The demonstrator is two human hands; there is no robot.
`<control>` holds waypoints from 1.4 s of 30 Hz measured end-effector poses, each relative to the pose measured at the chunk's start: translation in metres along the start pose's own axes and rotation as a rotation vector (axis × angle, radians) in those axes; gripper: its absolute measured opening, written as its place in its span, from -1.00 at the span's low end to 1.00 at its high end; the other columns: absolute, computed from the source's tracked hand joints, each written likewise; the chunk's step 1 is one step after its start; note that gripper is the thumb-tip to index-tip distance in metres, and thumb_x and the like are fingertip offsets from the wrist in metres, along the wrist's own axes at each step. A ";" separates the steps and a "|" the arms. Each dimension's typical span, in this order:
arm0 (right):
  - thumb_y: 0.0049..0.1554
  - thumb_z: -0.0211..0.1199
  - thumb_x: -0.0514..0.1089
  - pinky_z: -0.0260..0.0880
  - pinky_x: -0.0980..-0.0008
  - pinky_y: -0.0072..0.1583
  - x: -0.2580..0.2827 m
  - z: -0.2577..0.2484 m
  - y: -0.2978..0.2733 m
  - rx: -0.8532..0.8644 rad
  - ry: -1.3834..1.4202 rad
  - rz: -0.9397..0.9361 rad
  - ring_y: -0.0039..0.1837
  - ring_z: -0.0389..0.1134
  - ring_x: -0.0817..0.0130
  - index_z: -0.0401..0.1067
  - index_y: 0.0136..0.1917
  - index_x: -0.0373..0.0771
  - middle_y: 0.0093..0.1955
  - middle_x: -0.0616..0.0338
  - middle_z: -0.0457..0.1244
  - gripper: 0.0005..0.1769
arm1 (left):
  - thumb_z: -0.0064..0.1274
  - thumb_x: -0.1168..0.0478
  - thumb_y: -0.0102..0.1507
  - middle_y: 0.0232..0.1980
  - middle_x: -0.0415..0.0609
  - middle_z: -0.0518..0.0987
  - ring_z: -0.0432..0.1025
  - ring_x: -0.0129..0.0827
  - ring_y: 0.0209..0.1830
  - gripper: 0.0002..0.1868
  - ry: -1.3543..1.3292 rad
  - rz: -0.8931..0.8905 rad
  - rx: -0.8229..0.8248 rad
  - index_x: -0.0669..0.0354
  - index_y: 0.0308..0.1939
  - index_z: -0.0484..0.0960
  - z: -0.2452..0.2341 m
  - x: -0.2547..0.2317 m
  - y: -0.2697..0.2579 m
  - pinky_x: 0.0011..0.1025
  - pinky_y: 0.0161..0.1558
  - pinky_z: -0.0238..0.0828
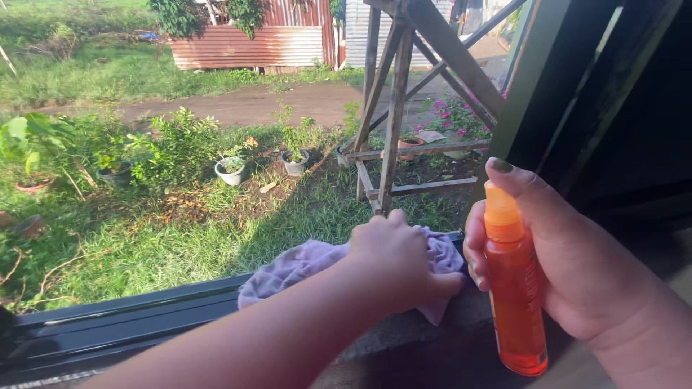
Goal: The person cleans a window frame and sill using a spray bottle and cloth, then wipes a standing fan, and finally cleans another window frame. The person sprays cleaner and wipes surfaces with a cloth.
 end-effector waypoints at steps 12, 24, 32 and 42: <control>0.35 0.09 0.35 0.37 0.10 -0.18 -0.003 0.006 0.022 -0.060 -0.043 -0.072 -0.29 0.28 0.11 0.35 -0.26 -0.33 -0.37 -0.04 0.21 -0.31 | -0.11 -0.36 0.15 -0.17 -0.03 0.56 0.55 -0.23 -0.13 -0.51 0.282 -0.361 0.122 -0.18 -0.24 0.73 -0.049 0.154 -0.174 -0.18 -0.16 0.50; 0.20 0.11 0.39 0.39 0.18 -0.16 0.016 0.110 0.040 0.014 -0.030 -0.070 -0.30 0.34 0.17 0.42 -0.29 -0.30 -0.40 0.01 0.27 -0.32 | -0.03 -0.29 0.08 -0.22 0.08 0.60 0.55 -0.16 -0.14 -0.44 0.172 -0.468 0.091 0.12 -0.39 0.73 -0.043 0.182 -0.179 -0.14 -0.13 0.52; 0.09 0.09 0.37 0.36 0.25 -0.21 0.029 0.106 0.047 0.016 -0.004 -0.082 -0.36 0.30 0.23 0.37 -0.37 -0.24 -0.45 0.07 0.23 -0.38 | -0.01 -0.36 0.13 -0.19 0.16 0.58 0.54 -0.04 -0.13 -0.35 -0.034 -0.098 -0.102 0.19 -0.33 0.73 -0.015 0.047 -0.053 -0.10 -0.12 0.50; 0.17 0.09 0.29 0.40 0.21 -0.18 0.043 0.079 0.032 0.111 0.033 -0.195 -0.29 0.32 0.32 0.35 -0.26 -0.16 -0.37 0.19 0.25 -0.51 | -0.05 -0.28 0.10 -0.35 0.09 0.68 0.61 -0.12 -0.31 -0.43 0.026 -0.475 0.039 0.15 -0.39 0.74 -0.039 0.137 -0.144 -0.11 -0.18 0.56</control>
Point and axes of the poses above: each hand's wrist, its own y-axis towards the middle knuckle, its own z-axis out of the palm, x = y × z, the point moved 6 cm from there along y, towards the middle knuckle
